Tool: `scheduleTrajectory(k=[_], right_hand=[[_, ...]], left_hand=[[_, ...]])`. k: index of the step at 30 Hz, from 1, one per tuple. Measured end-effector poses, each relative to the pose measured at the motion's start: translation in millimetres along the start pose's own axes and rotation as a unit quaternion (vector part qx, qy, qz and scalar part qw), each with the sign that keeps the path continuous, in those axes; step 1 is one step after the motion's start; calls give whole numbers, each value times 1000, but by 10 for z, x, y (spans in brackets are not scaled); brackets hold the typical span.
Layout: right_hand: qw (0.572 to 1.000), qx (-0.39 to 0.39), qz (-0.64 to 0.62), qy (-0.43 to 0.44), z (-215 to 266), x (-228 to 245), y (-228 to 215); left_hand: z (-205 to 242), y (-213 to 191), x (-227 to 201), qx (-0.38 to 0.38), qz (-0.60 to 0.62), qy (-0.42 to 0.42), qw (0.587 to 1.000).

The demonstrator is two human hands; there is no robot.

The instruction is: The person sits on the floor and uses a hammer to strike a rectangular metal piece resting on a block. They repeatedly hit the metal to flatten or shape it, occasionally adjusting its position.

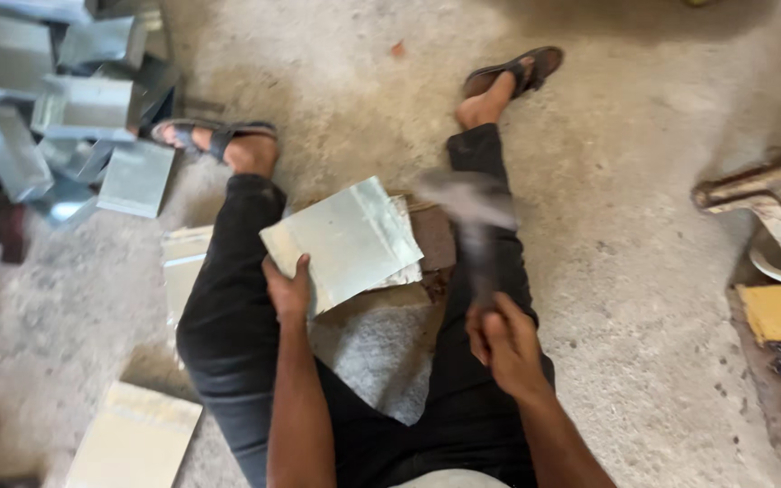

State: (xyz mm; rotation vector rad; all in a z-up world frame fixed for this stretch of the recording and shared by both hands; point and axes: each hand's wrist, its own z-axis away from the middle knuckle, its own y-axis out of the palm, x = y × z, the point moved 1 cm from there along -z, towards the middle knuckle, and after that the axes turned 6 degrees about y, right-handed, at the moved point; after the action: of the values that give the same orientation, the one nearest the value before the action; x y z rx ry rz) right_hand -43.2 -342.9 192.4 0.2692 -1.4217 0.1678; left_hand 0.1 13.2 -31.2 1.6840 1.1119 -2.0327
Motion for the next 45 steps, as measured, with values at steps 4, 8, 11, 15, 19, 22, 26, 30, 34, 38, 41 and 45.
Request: scheduleTrajectory(k=[4,8,11,15,19,22,26,30,34,38,41,45], right_hand=[[974,50,-171,-141,130,-251,70],[992,12,-14,-128,-43,-1093,69],[954,5,299,29,-187,-1269,23],[984,-26,99,145,-207,-597,-9],[999,-37,10,-16,-119,5,30],[988,-52,5,-144,-186,-229,97],[965,-81,243,-46,-204,-1041,157],[965,-49,254,36,-282,-1133,123],[989,-87,83,88,36,-314,-73],[986,-93,-19,-141,109,-52,-79],[962,-130,87,-222,91,-596,-31],[961,-46,272,-29,23,-1174,14]], left_hand=[[22,0,8,-1,-5,-4,1000],[6,37,-11,0,-1,1,1000],[-17,40,-12,-6,6,24,1000],[-64,40,1,2,-34,-8,999],[-40,56,-24,-18,-28,15,999],[-43,41,-53,-14,-28,-5,1000],[-44,63,14,-15,-19,2,1000],[-156,92,83,-30,-20,69,997],[-130,103,88,-11,-1,31,999],[-190,60,-64,-13,-36,17,999],[-187,76,-40,-12,-20,25,999],[-194,129,53,-21,-26,68,997]])
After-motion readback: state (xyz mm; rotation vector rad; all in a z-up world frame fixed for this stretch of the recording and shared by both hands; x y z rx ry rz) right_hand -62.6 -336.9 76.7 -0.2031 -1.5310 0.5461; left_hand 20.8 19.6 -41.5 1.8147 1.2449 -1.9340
